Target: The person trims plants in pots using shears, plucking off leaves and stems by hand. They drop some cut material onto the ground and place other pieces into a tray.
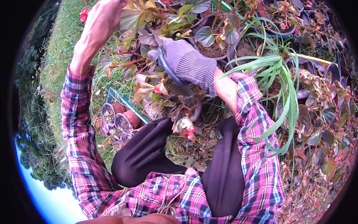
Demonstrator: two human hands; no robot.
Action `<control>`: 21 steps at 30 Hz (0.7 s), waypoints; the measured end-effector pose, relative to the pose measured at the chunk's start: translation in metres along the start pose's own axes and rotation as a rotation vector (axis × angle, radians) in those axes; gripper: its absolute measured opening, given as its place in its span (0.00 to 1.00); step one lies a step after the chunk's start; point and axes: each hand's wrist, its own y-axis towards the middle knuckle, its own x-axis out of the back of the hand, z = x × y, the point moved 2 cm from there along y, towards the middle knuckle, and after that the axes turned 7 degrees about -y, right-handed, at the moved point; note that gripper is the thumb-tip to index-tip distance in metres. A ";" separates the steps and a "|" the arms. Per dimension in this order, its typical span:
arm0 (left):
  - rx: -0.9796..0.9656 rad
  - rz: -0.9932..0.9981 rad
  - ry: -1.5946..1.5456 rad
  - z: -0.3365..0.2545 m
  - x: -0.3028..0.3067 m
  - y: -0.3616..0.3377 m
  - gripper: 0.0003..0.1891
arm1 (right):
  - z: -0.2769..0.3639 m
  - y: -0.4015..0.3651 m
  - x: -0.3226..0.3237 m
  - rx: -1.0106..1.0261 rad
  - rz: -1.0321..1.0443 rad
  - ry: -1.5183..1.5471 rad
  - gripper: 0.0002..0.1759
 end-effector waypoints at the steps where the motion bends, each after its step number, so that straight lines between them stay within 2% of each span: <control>1: 0.014 -0.109 0.096 0.007 0.021 -0.024 0.08 | -0.007 0.005 0.000 0.009 0.006 0.012 0.18; 3: 0.382 -0.195 0.106 0.006 0.064 -0.072 0.08 | 0.001 0.001 0.003 -0.084 -0.011 0.062 0.18; 4: 0.449 -0.174 0.305 0.043 0.066 -0.106 0.08 | 0.009 -0.002 0.006 -0.130 -0.021 0.088 0.18; 6: 0.592 0.003 0.566 0.132 0.060 -0.187 0.10 | 0.022 -0.012 0.012 -0.297 0.051 0.305 0.18; 8: 0.885 0.353 0.761 0.203 0.029 -0.262 0.11 | 0.023 -0.014 0.015 -0.286 -0.004 0.452 0.21; 9: 1.013 0.405 0.718 0.185 0.024 -0.262 0.20 | 0.020 -0.014 0.014 -0.290 -0.034 0.556 0.21; 10: 0.788 0.163 0.650 0.143 0.025 -0.245 0.30 | 0.016 -0.013 0.014 -0.296 -0.068 0.659 0.22; 11: 0.590 0.028 0.457 0.106 0.025 -0.216 0.30 | 0.015 -0.015 0.017 -0.246 -0.117 0.626 0.22; 12: 0.706 -0.090 -0.195 0.060 0.027 -0.177 0.23 | 0.015 -0.018 0.019 -0.284 -0.151 0.655 0.23; 13: 0.728 -0.100 -0.633 0.031 0.016 -0.154 0.15 | 0.012 -0.018 0.021 -0.268 -0.182 0.666 0.24; 14: 0.709 0.024 -0.852 0.012 0.005 -0.131 0.13 | 0.008 -0.020 0.024 -0.250 -0.219 0.679 0.25; 16: 0.525 -0.091 -0.800 -0.001 -0.029 -0.090 0.15 | 0.006 -0.022 0.030 -0.225 -0.203 0.625 0.27; 18: 0.286 -0.257 -0.637 0.012 -0.067 -0.052 0.18 | 0.006 -0.026 0.031 -0.213 -0.193 0.593 0.26; 20: 0.283 -0.251 -0.624 0.021 -0.110 -0.029 0.17 | 0.009 -0.034 0.032 -0.235 -0.203 0.565 0.25; 21: 0.396 -0.197 -0.792 0.022 -0.122 -0.023 0.18 | 0.011 -0.038 0.033 -0.234 -0.183 0.557 0.25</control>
